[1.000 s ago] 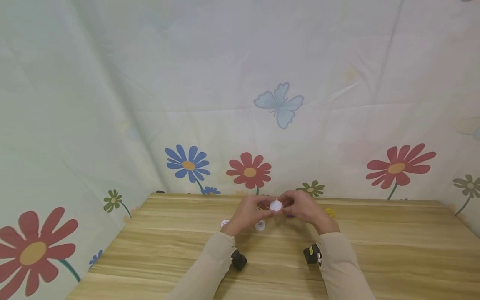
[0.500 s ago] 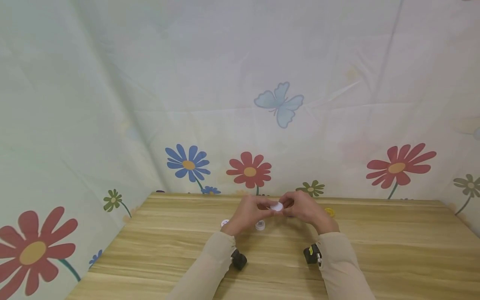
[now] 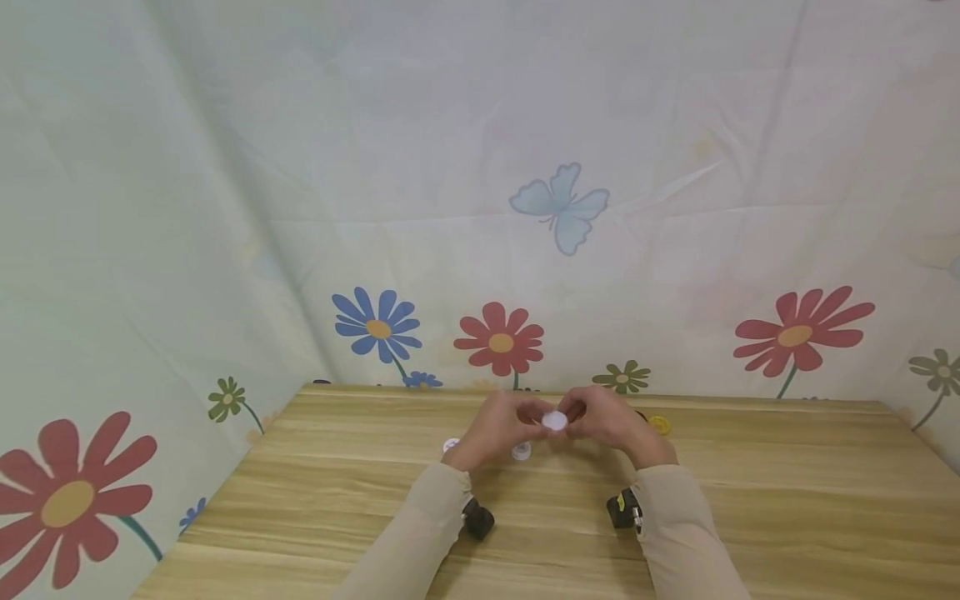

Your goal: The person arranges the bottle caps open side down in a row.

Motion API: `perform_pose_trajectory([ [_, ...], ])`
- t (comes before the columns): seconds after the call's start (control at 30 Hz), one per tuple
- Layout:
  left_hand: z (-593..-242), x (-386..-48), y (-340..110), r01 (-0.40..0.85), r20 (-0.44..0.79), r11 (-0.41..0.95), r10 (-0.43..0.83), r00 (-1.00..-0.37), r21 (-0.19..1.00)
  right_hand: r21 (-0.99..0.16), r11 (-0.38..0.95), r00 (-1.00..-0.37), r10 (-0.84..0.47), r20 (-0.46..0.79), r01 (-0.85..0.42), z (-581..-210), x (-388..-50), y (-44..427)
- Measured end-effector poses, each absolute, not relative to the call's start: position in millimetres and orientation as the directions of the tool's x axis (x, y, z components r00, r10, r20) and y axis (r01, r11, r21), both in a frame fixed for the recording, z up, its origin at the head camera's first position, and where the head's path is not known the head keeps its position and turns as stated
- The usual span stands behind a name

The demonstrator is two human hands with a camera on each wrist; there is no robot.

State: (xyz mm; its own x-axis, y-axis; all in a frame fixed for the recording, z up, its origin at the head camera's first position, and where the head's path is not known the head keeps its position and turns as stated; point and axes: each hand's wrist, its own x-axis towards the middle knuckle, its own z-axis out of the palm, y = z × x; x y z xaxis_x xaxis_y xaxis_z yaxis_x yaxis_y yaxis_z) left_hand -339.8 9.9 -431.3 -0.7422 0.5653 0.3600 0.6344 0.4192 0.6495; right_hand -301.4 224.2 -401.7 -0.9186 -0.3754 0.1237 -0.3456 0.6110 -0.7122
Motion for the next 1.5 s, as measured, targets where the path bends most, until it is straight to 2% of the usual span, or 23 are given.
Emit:
perform_pose_trajectory([
  [0.5,-432.6,-339.6,11.7,0.515,0.18,0.513,0.566,-0.804,0.686,-0.67,0.651,-0.916,-0.384,0.116,-0.357,-406.2,-301.2,219.5],
  [1.37,-430.5,-335.6,11.4,0.553,0.16,0.552,0.602,-0.782,0.625,-0.656,0.672,-0.914,-0.4,0.069,-0.344,-410.8,-300.5,212.6],
  [1.5,-431.5,-335.8,11.7,0.556,0.157,0.558,0.605,-0.781,0.616,-0.662,0.683,-0.924,-0.381,0.038,-0.309,-412.0,-299.5,211.2],
])
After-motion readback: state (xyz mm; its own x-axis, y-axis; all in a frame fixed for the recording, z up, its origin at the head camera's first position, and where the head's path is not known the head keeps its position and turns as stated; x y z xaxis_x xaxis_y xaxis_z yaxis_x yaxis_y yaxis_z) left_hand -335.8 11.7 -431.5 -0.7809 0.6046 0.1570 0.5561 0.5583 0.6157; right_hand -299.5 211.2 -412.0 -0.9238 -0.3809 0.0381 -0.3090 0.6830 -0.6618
